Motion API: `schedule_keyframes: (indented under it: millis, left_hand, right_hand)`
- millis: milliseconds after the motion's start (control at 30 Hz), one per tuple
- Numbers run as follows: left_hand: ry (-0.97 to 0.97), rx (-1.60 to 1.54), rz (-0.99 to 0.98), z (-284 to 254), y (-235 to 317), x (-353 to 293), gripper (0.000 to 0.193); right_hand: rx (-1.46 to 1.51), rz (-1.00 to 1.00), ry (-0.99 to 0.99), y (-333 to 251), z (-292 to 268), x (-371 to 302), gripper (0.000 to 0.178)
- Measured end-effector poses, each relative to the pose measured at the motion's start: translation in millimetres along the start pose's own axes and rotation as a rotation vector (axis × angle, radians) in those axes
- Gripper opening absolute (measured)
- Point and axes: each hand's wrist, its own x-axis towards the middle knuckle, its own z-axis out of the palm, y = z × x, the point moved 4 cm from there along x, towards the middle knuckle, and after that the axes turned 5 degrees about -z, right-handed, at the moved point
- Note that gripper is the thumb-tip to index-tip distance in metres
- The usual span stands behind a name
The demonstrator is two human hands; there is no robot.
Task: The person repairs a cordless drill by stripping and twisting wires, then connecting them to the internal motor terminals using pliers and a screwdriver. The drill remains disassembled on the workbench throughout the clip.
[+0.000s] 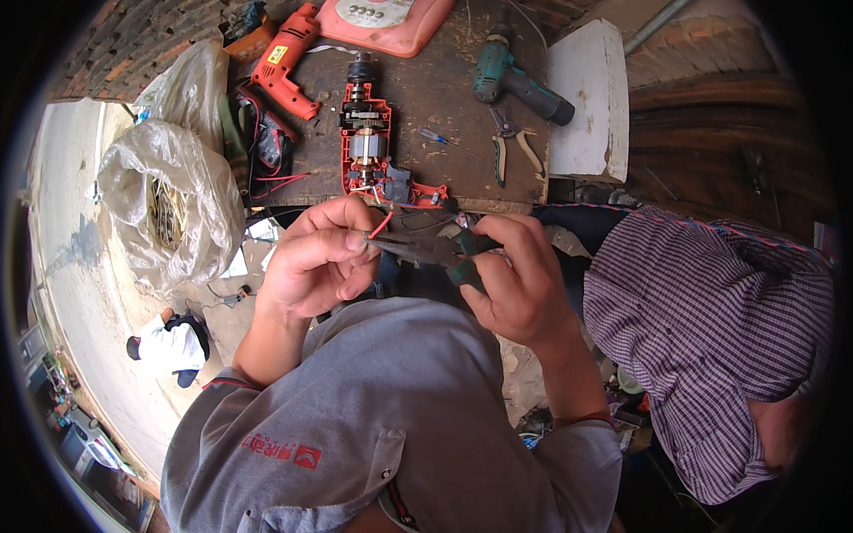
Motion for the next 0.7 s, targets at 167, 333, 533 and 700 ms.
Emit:
schedule_keyframes:
  millis: [167, 333, 533, 700]
  left_hand:
    - [0.020, 0.027, 0.002, 0.4, 0.0, -0.8, 0.007]
    - [0.050, 0.065, 0.012, 1.6, -0.5, -2.3, 0.007]
    - [0.058, 0.083, 0.034, 3.6, -1.5, -2.2, 0.005]
    - [0.106, 0.339, 0.318, 10.1, -3.4, -7.2, 0.007]
  right_hand:
    - [0.003, -0.021, 0.006, 0.2, 0.9, -1.0, 0.034]
    - [0.012, -0.019, 0.011, -0.9, 1.2, -0.9, 0.034]
    - [0.031, -0.008, 0.010, 1.1, 3.0, -4.1, 0.033]
    - [0.021, 0.056, 0.015, -7.4, -0.4, 1.8, 0.030]
